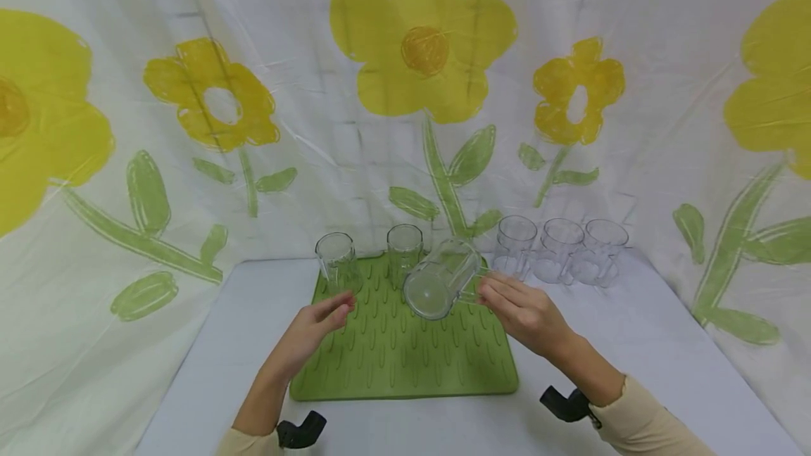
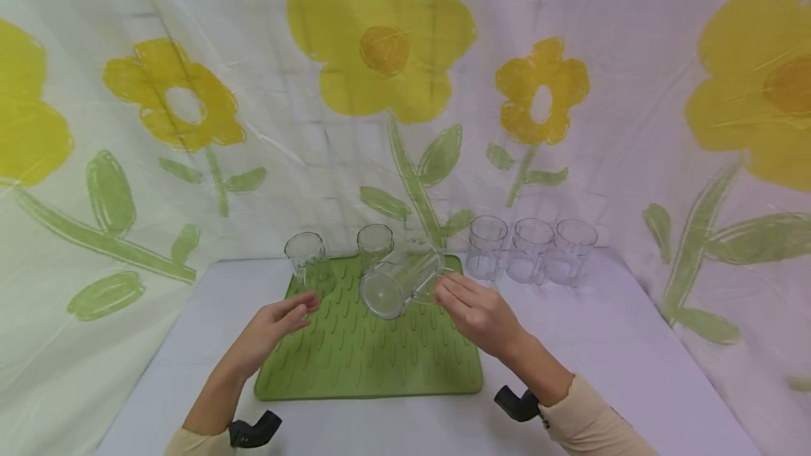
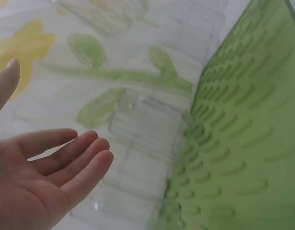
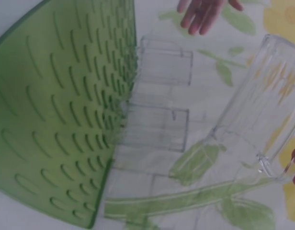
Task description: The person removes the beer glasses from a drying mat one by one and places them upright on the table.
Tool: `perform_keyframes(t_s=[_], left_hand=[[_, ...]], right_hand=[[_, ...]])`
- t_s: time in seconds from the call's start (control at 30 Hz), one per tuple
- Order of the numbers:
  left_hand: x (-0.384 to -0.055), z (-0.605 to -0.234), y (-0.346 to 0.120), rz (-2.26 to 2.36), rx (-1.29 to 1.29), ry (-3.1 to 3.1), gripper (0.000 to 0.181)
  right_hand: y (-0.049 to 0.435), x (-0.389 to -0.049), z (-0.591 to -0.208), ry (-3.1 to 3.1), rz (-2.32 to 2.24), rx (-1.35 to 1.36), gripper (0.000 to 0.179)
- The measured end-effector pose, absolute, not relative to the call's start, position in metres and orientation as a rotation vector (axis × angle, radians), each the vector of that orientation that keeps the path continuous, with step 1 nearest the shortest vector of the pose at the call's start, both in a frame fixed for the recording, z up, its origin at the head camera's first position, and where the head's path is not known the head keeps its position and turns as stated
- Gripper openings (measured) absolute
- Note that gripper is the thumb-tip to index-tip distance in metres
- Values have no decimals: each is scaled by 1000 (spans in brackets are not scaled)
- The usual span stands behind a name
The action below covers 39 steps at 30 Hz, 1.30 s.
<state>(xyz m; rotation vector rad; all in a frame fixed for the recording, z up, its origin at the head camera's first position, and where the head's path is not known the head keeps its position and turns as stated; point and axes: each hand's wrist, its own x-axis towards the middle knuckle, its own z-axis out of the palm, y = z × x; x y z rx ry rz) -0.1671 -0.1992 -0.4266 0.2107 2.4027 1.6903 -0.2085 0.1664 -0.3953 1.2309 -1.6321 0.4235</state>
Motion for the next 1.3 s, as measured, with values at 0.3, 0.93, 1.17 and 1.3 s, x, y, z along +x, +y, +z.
perform_keyframes(t_s=[0.3,0.93,1.17,1.3], left_hand=[[-184,-402,-174,1827,285,2244,64],[-207,-372,-135,1909,312,2060,71],[-213,-365,-122,1886,320,1978,70],[-216,-368,-116,1900,362,1887,81]], right_hand=[[165,-208,-393,-1585,421,1251,24],[158,-204,-389,-1499,362,1284,24],[156,-203,-389,-1460,338,1306,25],[154,-202,-389,-1452,310,1318,25]])
